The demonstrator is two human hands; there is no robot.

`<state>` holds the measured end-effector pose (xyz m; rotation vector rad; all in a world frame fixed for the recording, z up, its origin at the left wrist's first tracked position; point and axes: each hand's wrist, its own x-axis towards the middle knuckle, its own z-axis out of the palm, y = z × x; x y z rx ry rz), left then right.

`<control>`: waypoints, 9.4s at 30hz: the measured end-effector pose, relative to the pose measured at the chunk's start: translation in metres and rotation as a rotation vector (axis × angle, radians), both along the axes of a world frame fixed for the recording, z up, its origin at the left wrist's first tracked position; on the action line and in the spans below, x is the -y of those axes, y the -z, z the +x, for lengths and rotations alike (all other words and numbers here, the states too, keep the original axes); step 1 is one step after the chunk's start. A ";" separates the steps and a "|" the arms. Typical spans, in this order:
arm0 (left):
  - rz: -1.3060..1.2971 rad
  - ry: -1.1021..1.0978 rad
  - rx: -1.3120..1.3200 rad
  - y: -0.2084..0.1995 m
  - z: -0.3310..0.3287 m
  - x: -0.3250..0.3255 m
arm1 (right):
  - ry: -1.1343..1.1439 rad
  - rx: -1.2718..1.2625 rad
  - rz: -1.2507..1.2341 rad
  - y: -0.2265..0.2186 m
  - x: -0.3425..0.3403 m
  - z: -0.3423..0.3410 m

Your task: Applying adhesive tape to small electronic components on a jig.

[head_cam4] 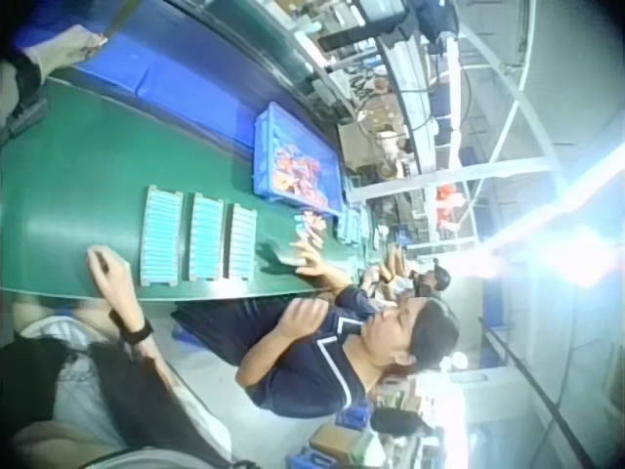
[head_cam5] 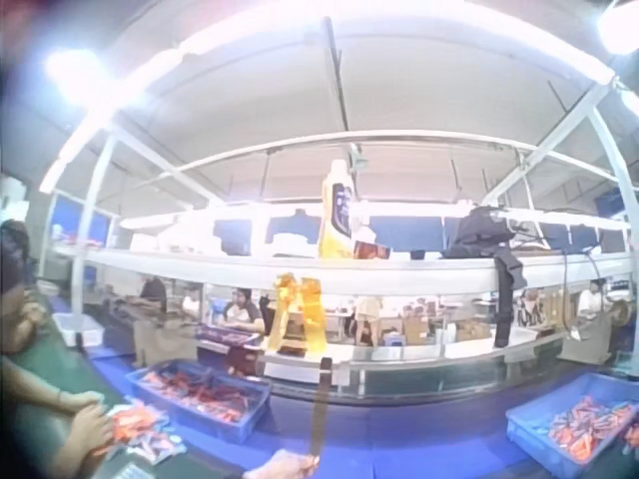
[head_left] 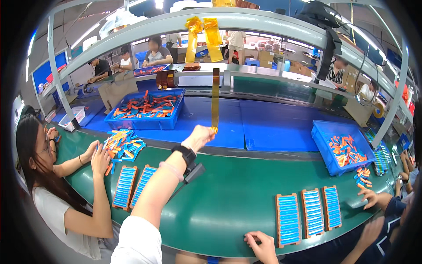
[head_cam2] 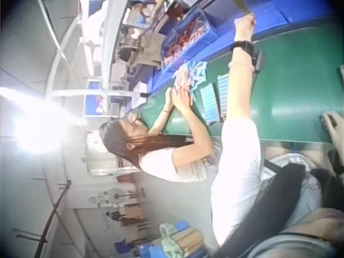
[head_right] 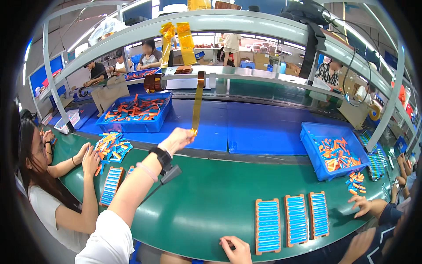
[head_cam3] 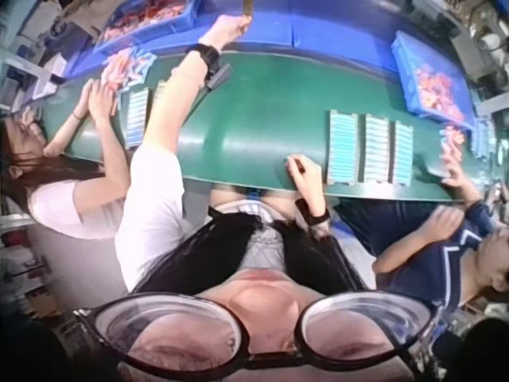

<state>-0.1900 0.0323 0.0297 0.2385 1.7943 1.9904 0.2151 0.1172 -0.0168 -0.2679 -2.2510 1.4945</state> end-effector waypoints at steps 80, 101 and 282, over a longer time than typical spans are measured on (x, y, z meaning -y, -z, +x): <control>0.316 0.328 0.341 0.038 0.321 0.146 | 0.650 -0.299 1.469 -0.386 -0.152 -0.307; 0.202 0.351 0.117 0.040 0.328 0.143 | -0.350 0.183 0.467 -0.087 0.034 -0.002; 0.290 0.213 0.277 0.057 0.299 0.142 | 0.391 0.133 0.264 0.004 -0.075 0.084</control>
